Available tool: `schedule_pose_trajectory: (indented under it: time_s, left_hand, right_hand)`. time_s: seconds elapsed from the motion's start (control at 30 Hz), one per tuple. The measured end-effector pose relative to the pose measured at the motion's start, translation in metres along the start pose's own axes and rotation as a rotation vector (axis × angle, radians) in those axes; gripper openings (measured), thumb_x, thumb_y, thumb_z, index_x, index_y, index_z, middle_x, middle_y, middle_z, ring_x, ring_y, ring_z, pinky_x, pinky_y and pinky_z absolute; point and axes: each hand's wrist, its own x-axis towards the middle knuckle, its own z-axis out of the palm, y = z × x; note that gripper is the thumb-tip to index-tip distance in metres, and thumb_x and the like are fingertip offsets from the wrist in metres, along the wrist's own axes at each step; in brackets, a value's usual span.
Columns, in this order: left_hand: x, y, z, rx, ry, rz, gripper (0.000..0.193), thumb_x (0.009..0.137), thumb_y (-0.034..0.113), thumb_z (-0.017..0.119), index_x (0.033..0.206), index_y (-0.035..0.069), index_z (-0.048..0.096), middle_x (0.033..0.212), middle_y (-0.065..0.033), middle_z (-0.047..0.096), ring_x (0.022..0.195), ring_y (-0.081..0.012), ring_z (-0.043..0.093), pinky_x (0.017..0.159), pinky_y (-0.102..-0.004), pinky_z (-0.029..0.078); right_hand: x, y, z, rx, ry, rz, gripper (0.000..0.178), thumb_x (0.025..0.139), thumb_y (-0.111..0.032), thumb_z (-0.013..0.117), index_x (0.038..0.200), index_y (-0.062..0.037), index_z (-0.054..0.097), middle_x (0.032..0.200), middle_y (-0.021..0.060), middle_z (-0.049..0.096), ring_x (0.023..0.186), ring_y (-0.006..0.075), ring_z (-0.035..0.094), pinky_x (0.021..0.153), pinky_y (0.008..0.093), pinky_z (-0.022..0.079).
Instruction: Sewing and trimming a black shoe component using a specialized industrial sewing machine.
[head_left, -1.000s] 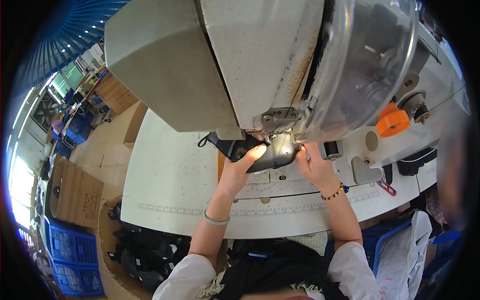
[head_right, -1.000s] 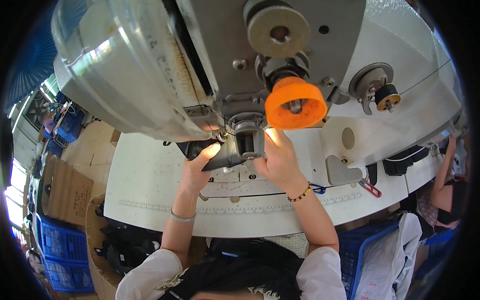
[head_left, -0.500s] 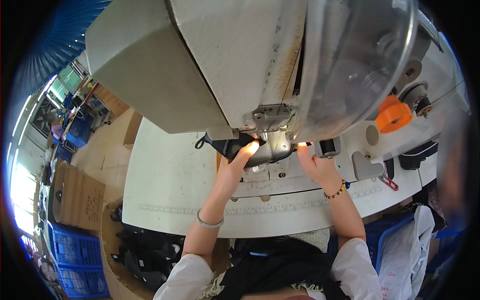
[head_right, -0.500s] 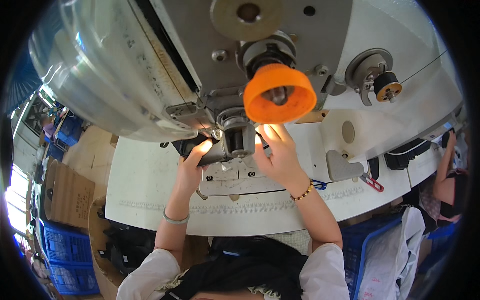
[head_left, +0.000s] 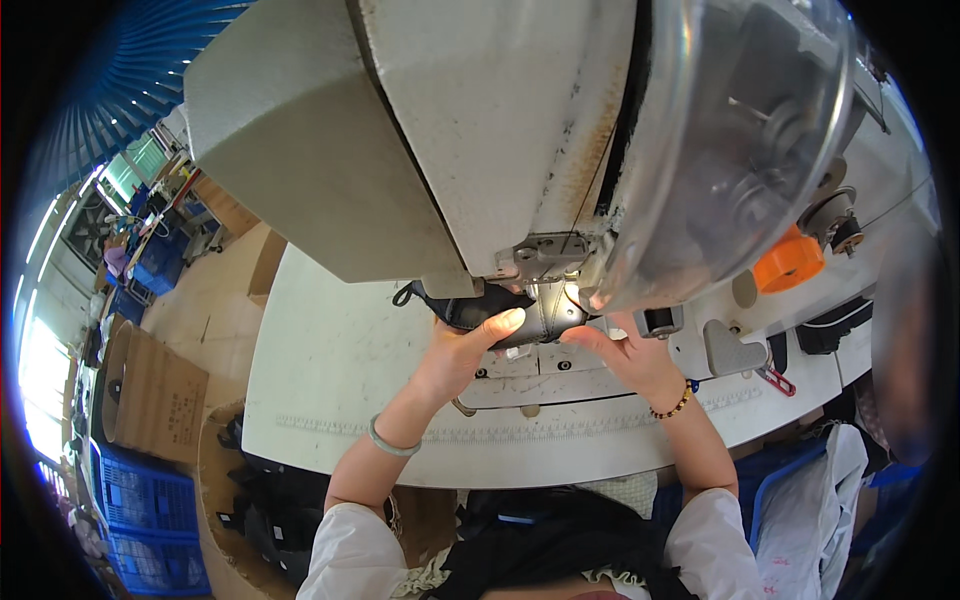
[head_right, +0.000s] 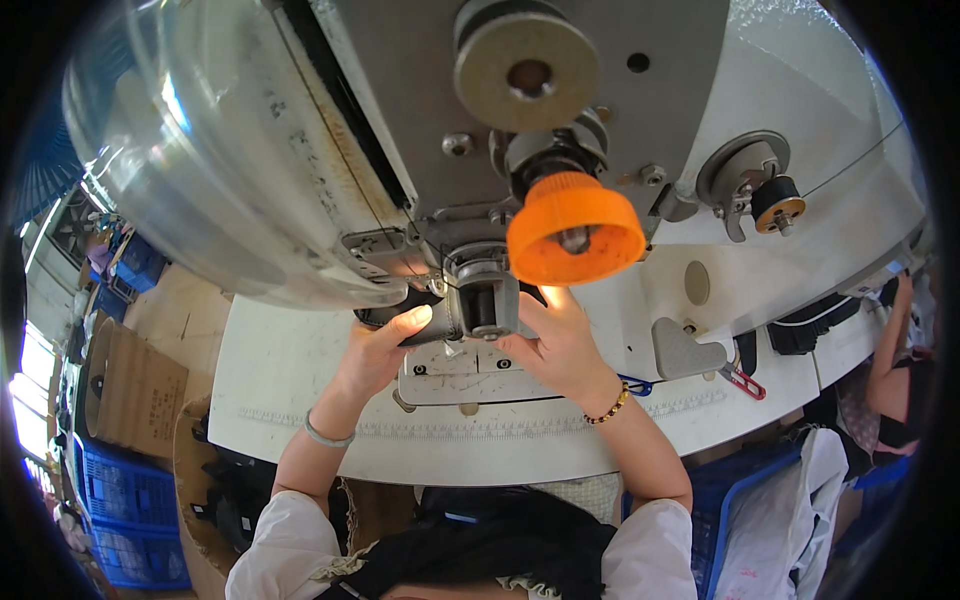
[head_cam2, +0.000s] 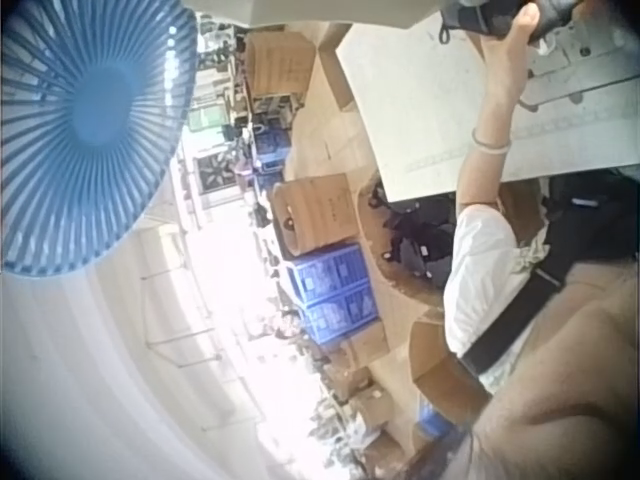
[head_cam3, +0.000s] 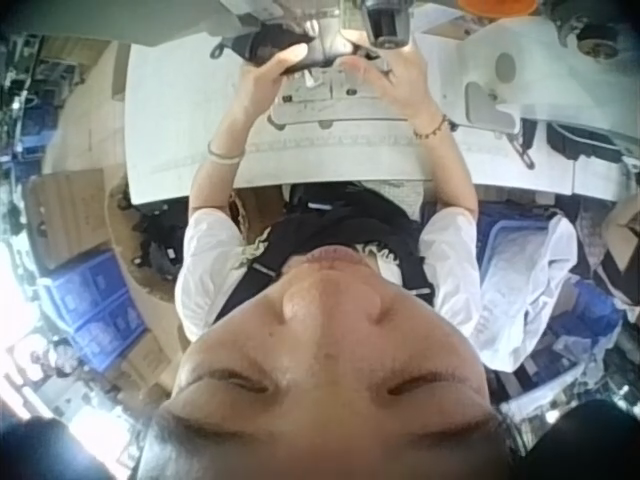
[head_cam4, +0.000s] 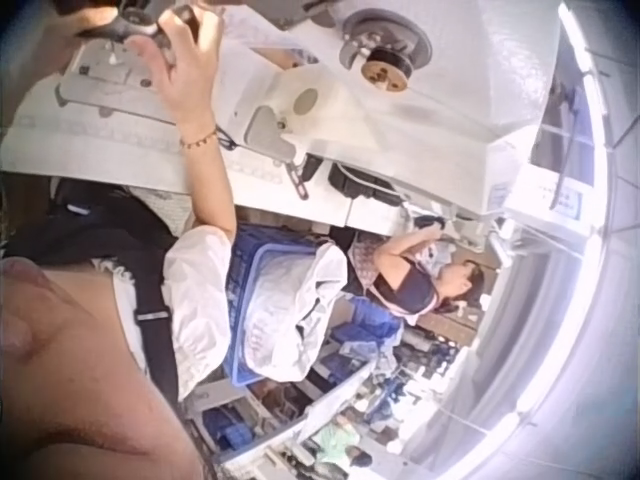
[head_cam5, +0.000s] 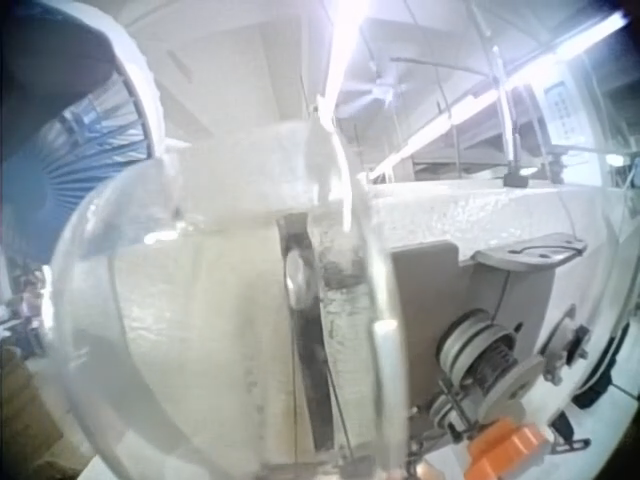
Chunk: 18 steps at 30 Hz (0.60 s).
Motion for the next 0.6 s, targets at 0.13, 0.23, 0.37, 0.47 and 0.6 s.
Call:
schedule_pose_trajectory:
  time_s: [0.13, 0.23, 0.37, 0.47, 0.6]
  left_hand:
    - [0.003, -0.003, -0.002, 0.024, -0.019, 0.002, 0.032, 0.077, 0.017, 0.066, 0.103, 0.004, 0.053, 0.089, -0.0024, 0.056, 0.072, -0.0074, 0.052, 0.055, -0.0218, 0.042]
    - [0.005, -0.002, 0.000, 0.015, -0.021, 0.008, 0.030, 0.077, 0.017, 0.066, 0.101, 0.005, 0.054, 0.089, -0.0022, 0.056, 0.073, -0.0074, 0.052, 0.056, -0.0214, 0.042]
    - [0.005, 0.001, 0.001, -0.039, -0.009, -0.018, 0.027, 0.077, 0.016, 0.066, 0.099, 0.006, 0.055, 0.091, -0.0022, 0.057, 0.076, -0.0079, 0.053, 0.059, -0.0214, 0.044]
    - [0.006, 0.001, 0.001, -0.046, -0.015, -0.014, 0.026, 0.077, 0.014, 0.065, 0.099, 0.005, 0.055, 0.092, -0.0019, 0.057, 0.079, -0.0082, 0.053, 0.063, -0.0222, 0.044]
    - [0.008, 0.001, 0.002, -0.078, -0.030, -0.002, 0.025, 0.078, 0.014, 0.065, 0.100, 0.006, 0.055, 0.093, -0.0014, 0.057, 0.081, -0.0084, 0.053, 0.064, -0.0227, 0.044]
  right_hand:
    - [-0.007, 0.004, 0.003, 0.166, -0.046, 0.170, 0.042, 0.079, -0.005, 0.063, 0.118, -0.0005, 0.047, 0.111, 0.0103, 0.054, 0.093, 0.0127, 0.056, 0.075, 0.0238, 0.049]
    - [0.002, -0.001, 0.001, 0.087, 0.018, 0.051, 0.041, 0.080, -0.006, 0.063, 0.116, -0.0002, 0.047, 0.110, 0.0096, 0.055, 0.093, 0.0127, 0.055, 0.077, 0.0242, 0.049]
    - [0.011, -0.005, 0.001, 0.028, 0.076, -0.026, 0.041, 0.081, -0.009, 0.062, 0.117, 0.0002, 0.046, 0.108, 0.0091, 0.057, 0.092, 0.0116, 0.056, 0.079, 0.0240, 0.047]
    - [0.012, -0.007, 0.000, -0.025, 0.072, -0.045, 0.042, 0.082, -0.009, 0.061, 0.118, 0.0006, 0.045, 0.108, 0.0087, 0.058, 0.092, 0.0108, 0.056, 0.081, 0.0241, 0.046]
    - [0.005, -0.003, 0.003, 0.115, 0.017, 0.108, 0.041, 0.083, -0.011, 0.060, 0.119, 0.0003, 0.045, 0.106, 0.0076, 0.059, 0.091, 0.0091, 0.056, 0.081, 0.0232, 0.045]
